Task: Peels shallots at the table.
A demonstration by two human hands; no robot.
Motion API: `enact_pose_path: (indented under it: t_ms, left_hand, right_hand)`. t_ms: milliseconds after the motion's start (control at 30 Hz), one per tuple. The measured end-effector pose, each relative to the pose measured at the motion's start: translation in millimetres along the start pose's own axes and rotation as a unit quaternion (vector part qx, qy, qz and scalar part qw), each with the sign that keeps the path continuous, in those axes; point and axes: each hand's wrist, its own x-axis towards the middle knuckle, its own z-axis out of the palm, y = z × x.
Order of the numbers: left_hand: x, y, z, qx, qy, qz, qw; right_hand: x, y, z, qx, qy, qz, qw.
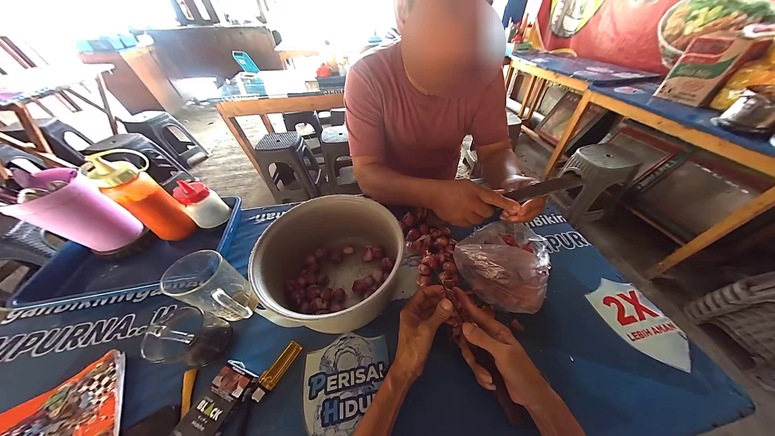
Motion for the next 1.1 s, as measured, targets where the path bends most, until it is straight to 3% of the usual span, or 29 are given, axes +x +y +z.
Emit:
enact_pose_path:
  t_ms: [367, 533, 700, 933, 1100]
  left_hand:
    - [-0.5, -1.7, 0.1, -0.019, 0.016, 0.012, 1.0]
    - [-0.8, 0.4, -0.9, -0.002, -0.006, -0.006, 1.0]
    - [0.5, 3.6, 0.8, -0.003, -0.01, -0.042, 0.999]
    - [0.4, 3.4, 1.5, 0.007, -0.034, -0.032, 0.999]
    - [0.0, 1.0, 1.2, 0.044, -0.03, -0.01, 0.999]
  right_hand:
    - [2.0, 1.5, 5.1, -0.085, 0.065, -0.037, 0.994]
    - [2.7, -2.1, 3.3, -0.027, 0.087, 0.026, 0.996]
    - [-0.5, -2.1, -7.3, 0.047, 0.034, 0.027, 0.998]
    - [1.1, -1.4, -4.6, -0.027, -0.001, 0.002, 1.0]
    - [3.2, -1.6, -0.8, -0.068, 0.036, 0.001, 0.997]
